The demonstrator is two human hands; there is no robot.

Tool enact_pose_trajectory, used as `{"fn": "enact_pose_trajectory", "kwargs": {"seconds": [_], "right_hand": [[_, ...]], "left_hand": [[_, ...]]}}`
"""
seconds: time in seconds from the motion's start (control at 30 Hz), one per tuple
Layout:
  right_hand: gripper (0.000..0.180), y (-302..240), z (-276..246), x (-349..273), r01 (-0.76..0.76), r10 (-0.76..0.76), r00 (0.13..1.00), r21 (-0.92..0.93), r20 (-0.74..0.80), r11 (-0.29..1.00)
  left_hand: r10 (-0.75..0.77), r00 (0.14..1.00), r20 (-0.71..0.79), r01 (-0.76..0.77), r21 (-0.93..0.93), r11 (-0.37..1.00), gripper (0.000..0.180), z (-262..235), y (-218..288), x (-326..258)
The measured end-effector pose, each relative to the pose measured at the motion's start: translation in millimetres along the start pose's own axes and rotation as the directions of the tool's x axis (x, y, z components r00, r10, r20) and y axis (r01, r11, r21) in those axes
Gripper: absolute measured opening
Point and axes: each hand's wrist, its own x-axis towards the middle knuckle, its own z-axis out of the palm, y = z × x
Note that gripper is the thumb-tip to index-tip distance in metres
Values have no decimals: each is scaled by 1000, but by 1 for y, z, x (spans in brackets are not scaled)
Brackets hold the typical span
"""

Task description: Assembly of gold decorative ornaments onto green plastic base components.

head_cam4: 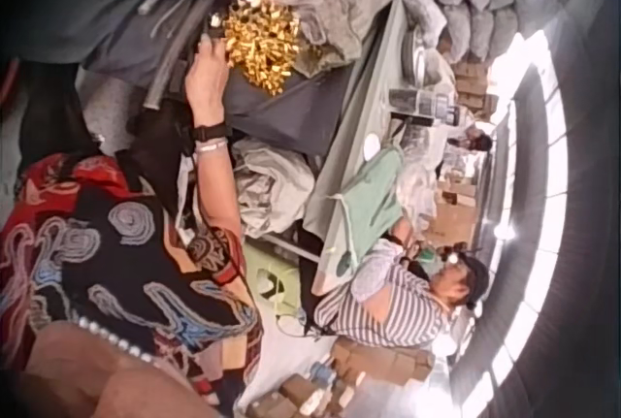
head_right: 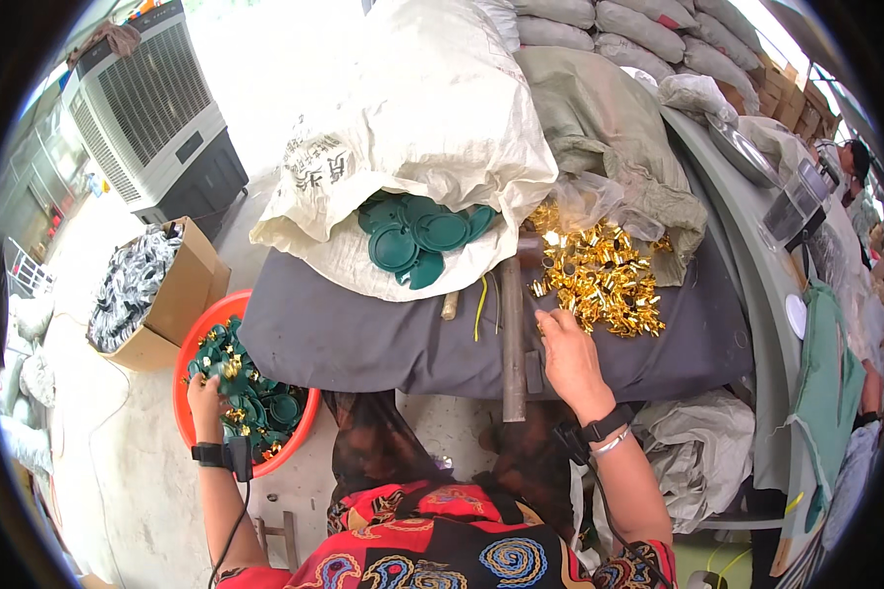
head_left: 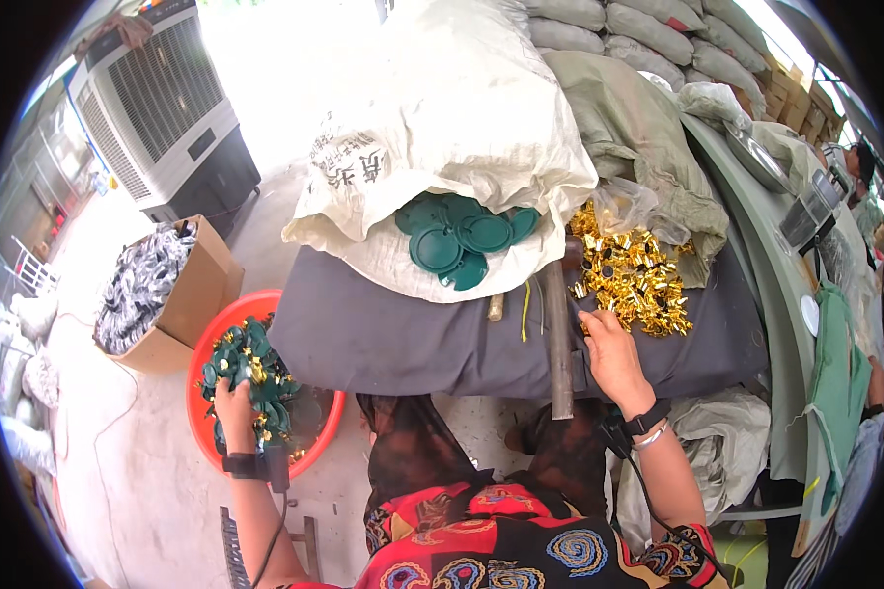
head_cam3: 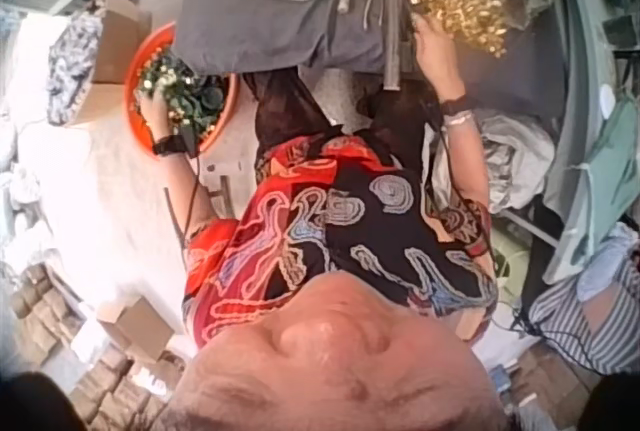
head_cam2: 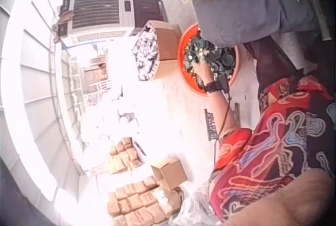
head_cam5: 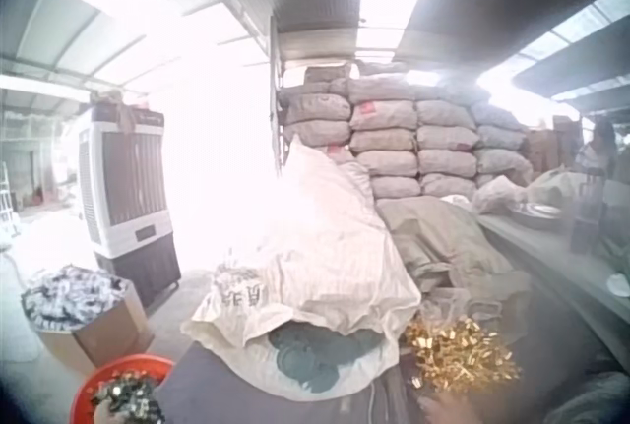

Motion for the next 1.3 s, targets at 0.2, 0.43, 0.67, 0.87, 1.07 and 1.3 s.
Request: {"fn": "enact_pose_trajectory", "kwargs": {"seconds": [0.2,0.43,0.67,0.87,1.07,1.3], "right_hand": [[26,5,7,3,40,-35,996,70,-79,997],[30,11,18,0,-32,54,987,147,-149,989],[18,19,4,-11,48,-41,961,18,-274,999],[18,9,24,-4,88,-70,987,123,-143,988],[18,17,20,-11,2,34,977,169,-211,986],[18,19,32,-9,40,-14,980,129,-196,991]], "left_hand": [[698,712,83,-702,74,708,32,77,72,-58],[794,295,532,-904,-113,412,18,227,152,-102],[609,256,751,-966,212,144,19,308,166,-110],[641,460,615,-888,310,340,54,299,139,-65],[499,528,687,-778,156,609,52,308,155,-70],[281,565,776,-191,-209,959,25,230,155,-116]]}}
